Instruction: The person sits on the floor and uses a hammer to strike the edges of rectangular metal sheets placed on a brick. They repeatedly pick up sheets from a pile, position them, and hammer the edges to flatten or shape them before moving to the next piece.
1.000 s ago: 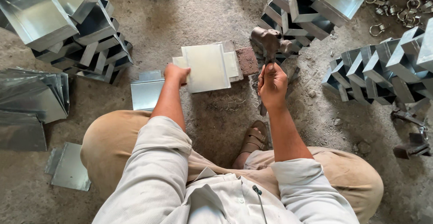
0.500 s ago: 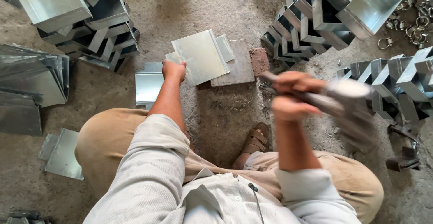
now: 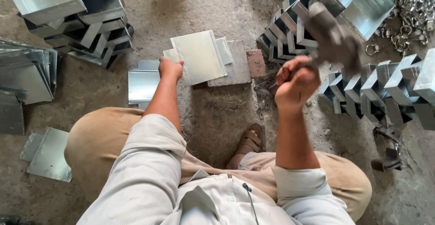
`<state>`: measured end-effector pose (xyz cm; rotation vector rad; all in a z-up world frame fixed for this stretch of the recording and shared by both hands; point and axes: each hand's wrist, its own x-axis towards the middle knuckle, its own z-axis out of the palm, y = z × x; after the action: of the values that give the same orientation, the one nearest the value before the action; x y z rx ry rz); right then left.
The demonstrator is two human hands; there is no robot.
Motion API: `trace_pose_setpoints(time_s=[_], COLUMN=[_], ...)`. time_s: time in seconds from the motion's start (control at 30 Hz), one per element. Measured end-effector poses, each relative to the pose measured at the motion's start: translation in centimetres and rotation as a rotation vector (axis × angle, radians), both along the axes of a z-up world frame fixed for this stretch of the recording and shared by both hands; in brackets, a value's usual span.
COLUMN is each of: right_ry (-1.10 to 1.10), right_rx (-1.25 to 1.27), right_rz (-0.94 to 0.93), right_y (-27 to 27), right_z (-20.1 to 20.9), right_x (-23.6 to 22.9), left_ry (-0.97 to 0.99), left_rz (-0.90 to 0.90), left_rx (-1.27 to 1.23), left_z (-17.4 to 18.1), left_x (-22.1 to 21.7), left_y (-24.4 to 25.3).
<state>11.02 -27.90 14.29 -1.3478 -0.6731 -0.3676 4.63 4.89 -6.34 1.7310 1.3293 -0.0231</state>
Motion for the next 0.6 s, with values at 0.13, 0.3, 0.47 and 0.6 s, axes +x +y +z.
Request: trace_pose_setpoints(time_s=[0.13,0.3,0.47,0.6], right_ry=[-0.224,0.247,0.052,-0.04], right_rx=[-0.03,-1.121,-0.651,0.071], right_rz=[-0.149,-0.27,-0.271,0.008], right_y=[1.9,0.5,-0.2,-0.7], right_z=[-7.9,-13.8,-3.4,2.3], right_x=[-1.3,-2.3,-0.3,-1.5], left_ry=[0.04,0.013,-0.011,-0.033], left_rz=[-0.015,0.02,0.004,0.007], left_rx=[-0.005,0.022,0.037,0.004], left_z=[-0.5,-0.1,-0.1,1.1], left_x=[0.2,0.8,-0.6,-0.5], left_y=[0.2,0.4,-0.4,-0.2])
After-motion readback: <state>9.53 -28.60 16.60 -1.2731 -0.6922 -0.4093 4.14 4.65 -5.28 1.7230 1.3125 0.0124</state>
